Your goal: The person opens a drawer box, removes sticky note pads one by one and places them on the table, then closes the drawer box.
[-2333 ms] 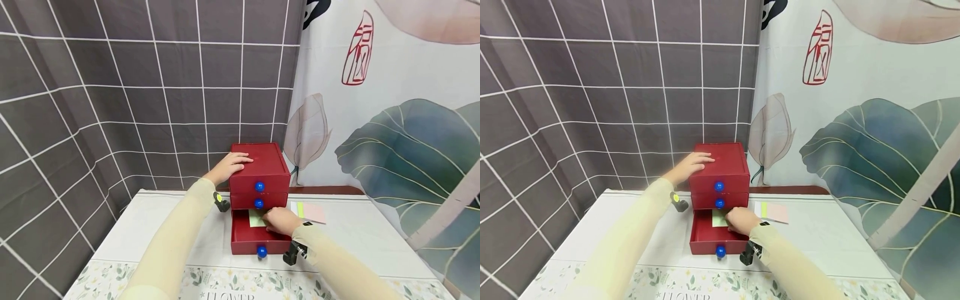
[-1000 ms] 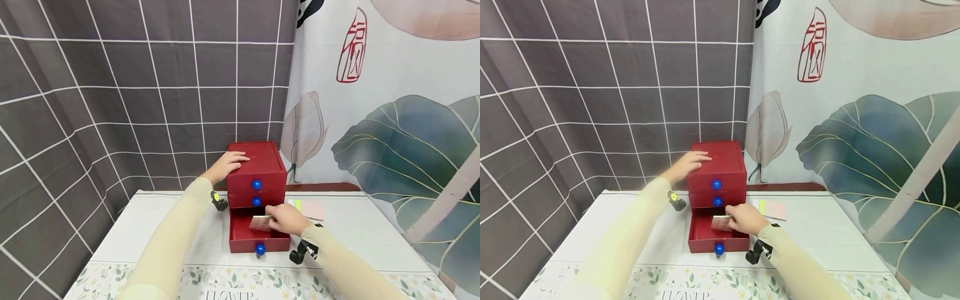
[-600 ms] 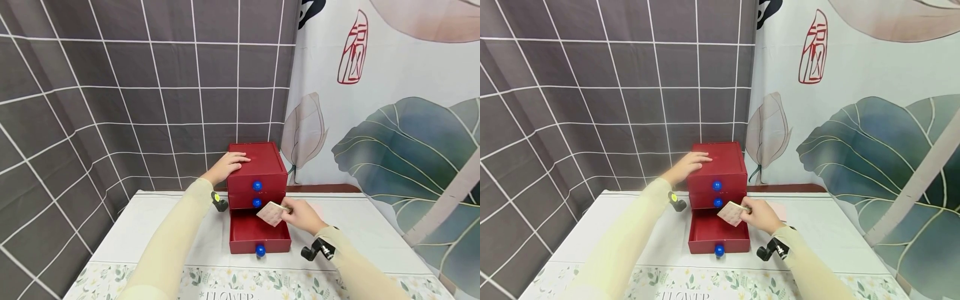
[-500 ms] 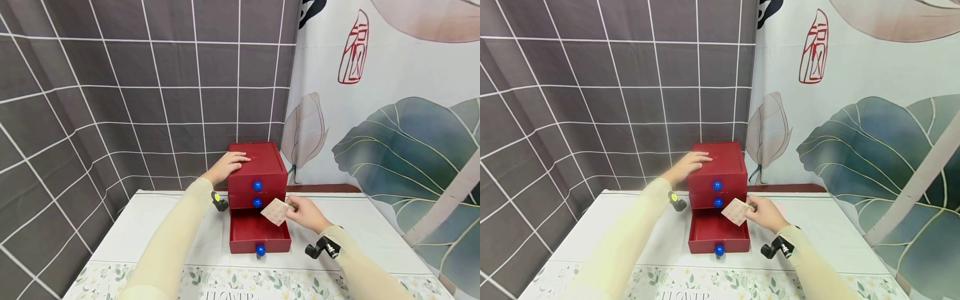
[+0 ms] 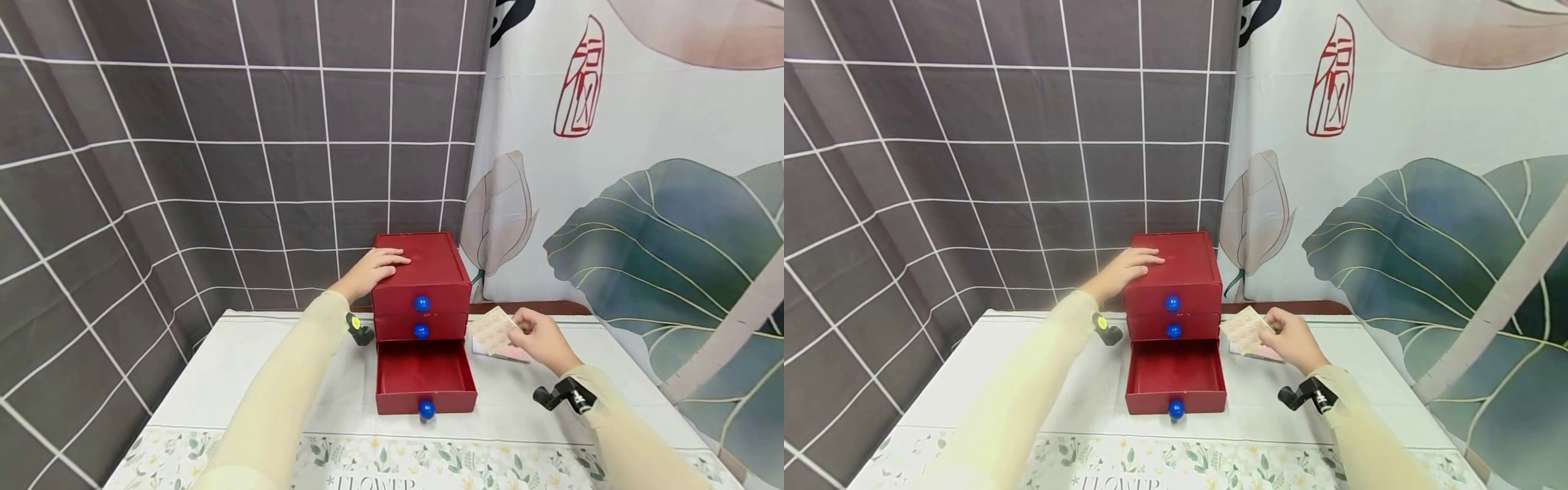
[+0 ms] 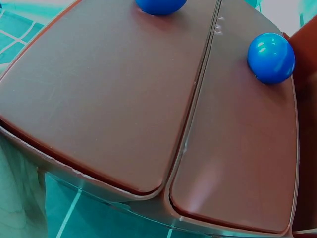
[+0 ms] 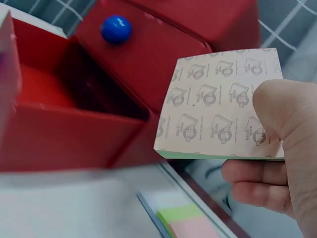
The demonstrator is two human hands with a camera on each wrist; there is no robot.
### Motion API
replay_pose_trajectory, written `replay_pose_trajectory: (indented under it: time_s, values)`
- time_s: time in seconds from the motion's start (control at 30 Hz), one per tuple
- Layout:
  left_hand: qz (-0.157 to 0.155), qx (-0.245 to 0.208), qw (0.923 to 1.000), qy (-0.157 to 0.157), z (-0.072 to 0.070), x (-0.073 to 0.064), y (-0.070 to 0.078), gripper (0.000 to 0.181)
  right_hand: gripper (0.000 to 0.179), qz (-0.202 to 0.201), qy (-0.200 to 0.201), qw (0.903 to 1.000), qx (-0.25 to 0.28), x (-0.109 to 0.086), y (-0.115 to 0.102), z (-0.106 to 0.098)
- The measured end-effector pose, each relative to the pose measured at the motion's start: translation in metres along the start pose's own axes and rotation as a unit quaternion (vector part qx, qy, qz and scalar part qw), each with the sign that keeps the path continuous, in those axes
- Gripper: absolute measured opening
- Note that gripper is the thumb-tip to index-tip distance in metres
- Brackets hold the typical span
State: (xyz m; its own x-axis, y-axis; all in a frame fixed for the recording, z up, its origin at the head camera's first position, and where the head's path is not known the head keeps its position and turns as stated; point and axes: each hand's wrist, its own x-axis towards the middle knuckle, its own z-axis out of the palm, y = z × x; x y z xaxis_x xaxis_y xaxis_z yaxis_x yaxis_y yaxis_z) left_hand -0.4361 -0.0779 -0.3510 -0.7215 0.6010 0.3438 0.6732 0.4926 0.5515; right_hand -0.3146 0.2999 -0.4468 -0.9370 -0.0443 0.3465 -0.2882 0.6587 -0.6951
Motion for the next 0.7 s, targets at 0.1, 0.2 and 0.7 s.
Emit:
replay_pose_trajectory:
  time_s: [0.1, 0.2, 0.7]
  values:
    - [0.0, 0.002, 1.0, -0.001, 0.0, 0.0, 0.0, 0.039, 0.01, 0.009, 0.004, 0.9994, -0.033, 0.001, 0.012, -0.007]
    - [0.001, 0.004, 1.0, -0.001, 0.001, 0.0, 0.0, 0.039, 0.006, 0.006, 0.013, 0.9964, -0.084, 0.001, 0.025, -0.013]
    - [0.004, 0.011, 0.9999, 0.001, 0.001, 0.001, -0.001, 0.04, 0.016, -0.056, 0.028, 0.9465, -0.317, -0.019, 0.065, -0.012]
